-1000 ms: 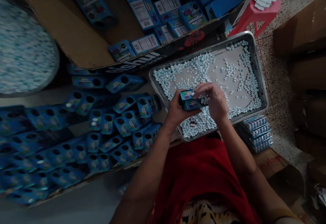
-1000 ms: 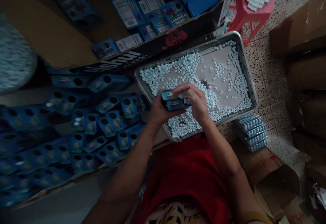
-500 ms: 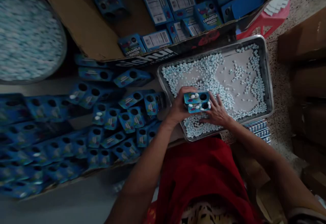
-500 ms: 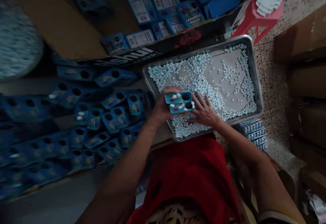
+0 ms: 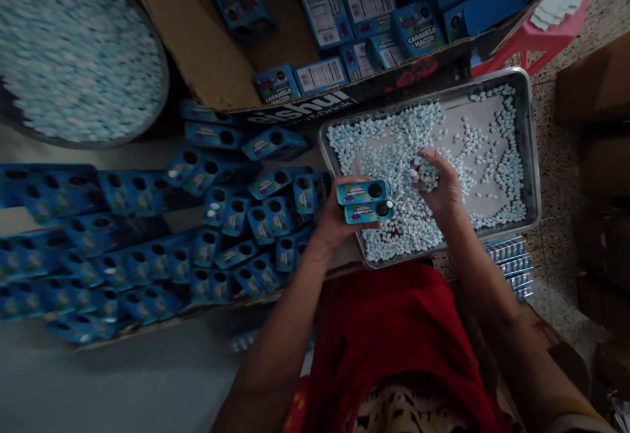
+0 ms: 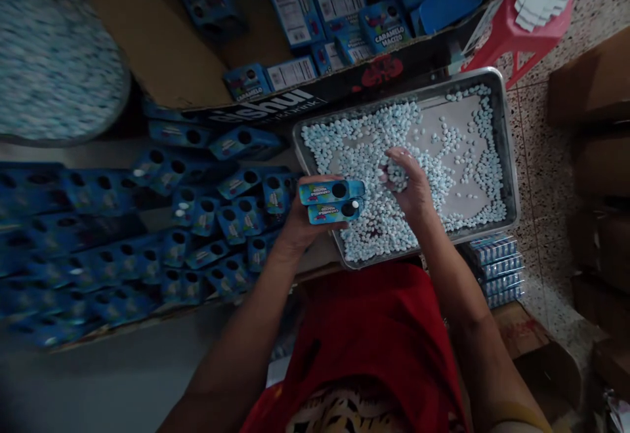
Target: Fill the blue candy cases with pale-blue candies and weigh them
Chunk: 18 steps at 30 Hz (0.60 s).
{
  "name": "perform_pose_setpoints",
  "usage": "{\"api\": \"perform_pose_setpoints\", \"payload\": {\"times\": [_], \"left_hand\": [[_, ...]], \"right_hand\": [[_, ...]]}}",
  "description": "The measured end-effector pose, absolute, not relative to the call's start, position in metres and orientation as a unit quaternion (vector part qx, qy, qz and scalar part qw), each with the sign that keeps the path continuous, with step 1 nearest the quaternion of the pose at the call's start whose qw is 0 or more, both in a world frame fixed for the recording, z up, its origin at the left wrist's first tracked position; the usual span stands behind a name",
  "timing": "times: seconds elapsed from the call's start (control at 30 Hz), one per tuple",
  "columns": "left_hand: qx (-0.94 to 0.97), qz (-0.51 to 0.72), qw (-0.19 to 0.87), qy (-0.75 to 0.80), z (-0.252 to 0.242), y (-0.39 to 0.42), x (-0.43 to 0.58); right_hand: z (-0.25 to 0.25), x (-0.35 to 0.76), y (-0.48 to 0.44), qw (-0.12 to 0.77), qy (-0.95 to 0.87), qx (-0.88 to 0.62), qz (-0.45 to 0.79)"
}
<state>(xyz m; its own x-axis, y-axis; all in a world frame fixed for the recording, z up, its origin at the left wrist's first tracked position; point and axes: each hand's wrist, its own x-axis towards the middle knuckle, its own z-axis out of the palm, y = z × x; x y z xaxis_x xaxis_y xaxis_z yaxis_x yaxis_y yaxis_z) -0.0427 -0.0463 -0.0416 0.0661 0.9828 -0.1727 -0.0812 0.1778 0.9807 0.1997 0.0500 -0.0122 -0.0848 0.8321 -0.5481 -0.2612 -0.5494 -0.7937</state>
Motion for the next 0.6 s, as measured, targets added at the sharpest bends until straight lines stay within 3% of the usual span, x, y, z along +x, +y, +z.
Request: {"api": "perform_pose_setpoints", "payload": {"times": [0.1, 0.27, 0.43, 0.6], "left_hand": [[0.438, 0.462, 0.569, 0.521, -0.047, -0.047, -0.035], [0.474, 0.419, 0.536, 0.559, -0.038, -0.045, -0.025], [0.493, 0.367, 0.502, 0.609, -0.019, -0.051, -0.021], [0.480, 0.343, 0.497, 0.636, -0.016, -0.057, -0.024]], "right_hand": [[0.028, 0.180, 0.036, 0.468, -0.242, -0.433, 0.731], [0.055, 0.145, 0.026, 0.548, -0.329, -0.375, 0.672], [0.034, 0.135, 0.029, 0.465, -0.390, -0.476, 0.636], [0.034, 0.150, 0.007, 0.419, -0.464, -0.429, 0.652]]}}
